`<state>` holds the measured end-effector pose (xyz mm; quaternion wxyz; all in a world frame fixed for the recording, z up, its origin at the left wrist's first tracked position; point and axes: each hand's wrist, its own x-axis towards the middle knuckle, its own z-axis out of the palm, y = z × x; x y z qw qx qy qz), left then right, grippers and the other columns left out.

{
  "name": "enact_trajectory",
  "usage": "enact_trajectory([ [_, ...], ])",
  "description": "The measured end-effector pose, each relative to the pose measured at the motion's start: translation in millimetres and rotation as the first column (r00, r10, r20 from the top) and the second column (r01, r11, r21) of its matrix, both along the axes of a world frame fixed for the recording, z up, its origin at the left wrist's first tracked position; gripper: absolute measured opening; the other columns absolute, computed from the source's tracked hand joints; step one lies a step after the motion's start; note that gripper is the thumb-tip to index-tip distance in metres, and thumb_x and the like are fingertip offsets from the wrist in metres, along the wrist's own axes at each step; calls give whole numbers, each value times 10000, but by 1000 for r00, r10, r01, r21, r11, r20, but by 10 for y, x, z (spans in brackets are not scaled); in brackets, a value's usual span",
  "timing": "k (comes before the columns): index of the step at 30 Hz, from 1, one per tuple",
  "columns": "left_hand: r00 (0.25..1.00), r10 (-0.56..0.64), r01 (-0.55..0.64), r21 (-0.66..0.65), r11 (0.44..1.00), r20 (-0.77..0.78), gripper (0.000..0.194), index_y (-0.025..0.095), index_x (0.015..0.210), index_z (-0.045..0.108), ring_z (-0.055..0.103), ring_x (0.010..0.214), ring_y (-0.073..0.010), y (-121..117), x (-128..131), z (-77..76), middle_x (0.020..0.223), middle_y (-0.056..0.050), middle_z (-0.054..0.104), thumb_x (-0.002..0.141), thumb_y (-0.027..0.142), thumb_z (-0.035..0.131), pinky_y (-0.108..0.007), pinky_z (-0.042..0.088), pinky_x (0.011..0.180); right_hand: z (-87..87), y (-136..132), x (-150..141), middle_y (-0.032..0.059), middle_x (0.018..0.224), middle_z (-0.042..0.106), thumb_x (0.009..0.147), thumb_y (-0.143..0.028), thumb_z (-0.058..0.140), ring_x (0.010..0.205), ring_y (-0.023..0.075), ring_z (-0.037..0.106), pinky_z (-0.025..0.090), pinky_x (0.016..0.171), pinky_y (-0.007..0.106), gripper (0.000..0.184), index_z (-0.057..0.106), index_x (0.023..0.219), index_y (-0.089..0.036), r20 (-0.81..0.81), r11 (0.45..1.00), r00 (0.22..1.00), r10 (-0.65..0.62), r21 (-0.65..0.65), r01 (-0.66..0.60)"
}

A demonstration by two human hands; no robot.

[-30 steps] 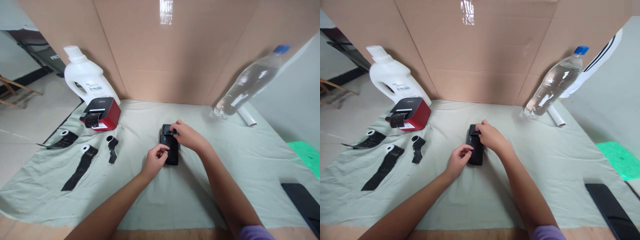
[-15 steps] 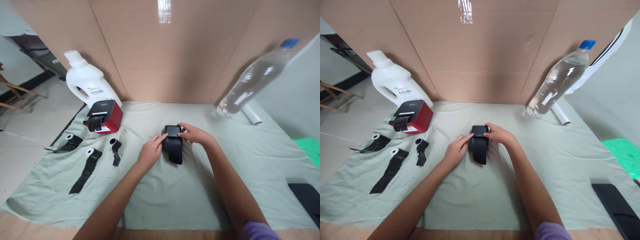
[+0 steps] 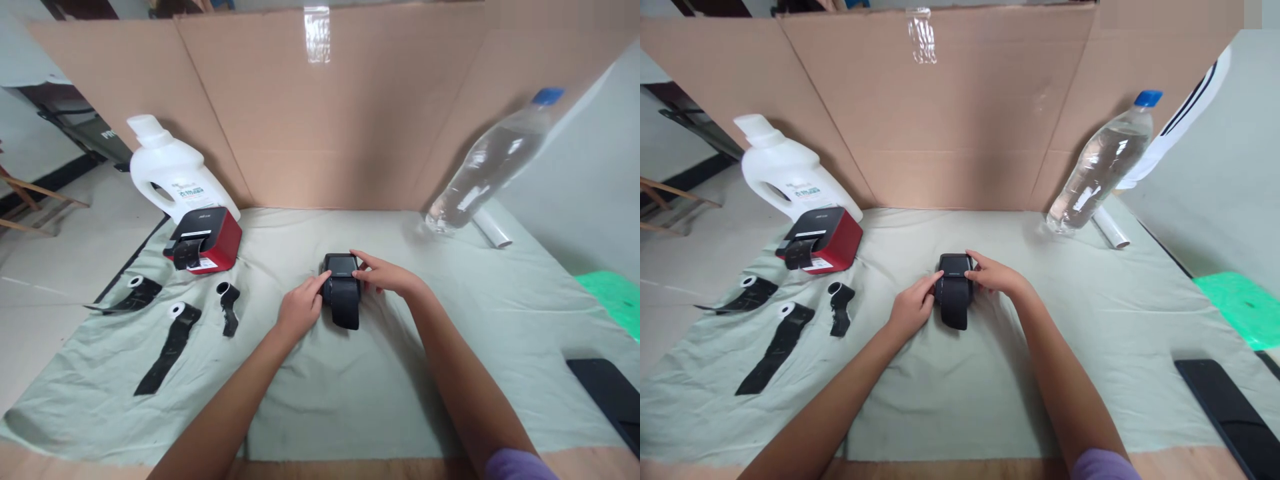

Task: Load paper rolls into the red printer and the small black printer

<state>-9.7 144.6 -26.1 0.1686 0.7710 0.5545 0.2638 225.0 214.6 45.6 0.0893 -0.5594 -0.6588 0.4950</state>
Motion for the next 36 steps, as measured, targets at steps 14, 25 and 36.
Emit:
enact_trajectory([
  [14, 991, -113, 101, -149, 984, -77, 850, 145, 1635, 213, 556, 1330, -355, 101, -37, 60, 1527, -197, 502, 858, 248, 542, -468, 496, 1034, -112, -159, 116, 77, 1066, 712, 702, -278, 802, 870, 220, 687, 540, 754, 302, 1014, 278, 1565, -184, -88, 944, 955, 282, 206, -259],
  [25, 987, -162, 161, -79, 984, -3, 1009, 148, 1626, 205, 577, 1309, -367, 198, 517, 133, 1504, -219, 520, 756, 296, 694, -472, 499, 1045, -371, -650, 504, 264, 1452, 538, 832, -321, 631, 1157, 350, 637, 517, 904, 439, 961, 134, 1631, -127, 99, 799, 994, 43, 594, -93],
  [36, 910, -403, 409, -62, 910, 95, 1032, 159, 1616, 206, 644, 1167, -342, 956, 2673, 248, 1376, -179, 628, 745, 333, 730, -408, 526, 928, -536, -527, 2403, 84, 1113, 742, 789, -322, 650, 905, 266, 684, 560, 858, 420, 808, 441, 1557, -184, -96, 644, 888, -450, 654, 397],
])
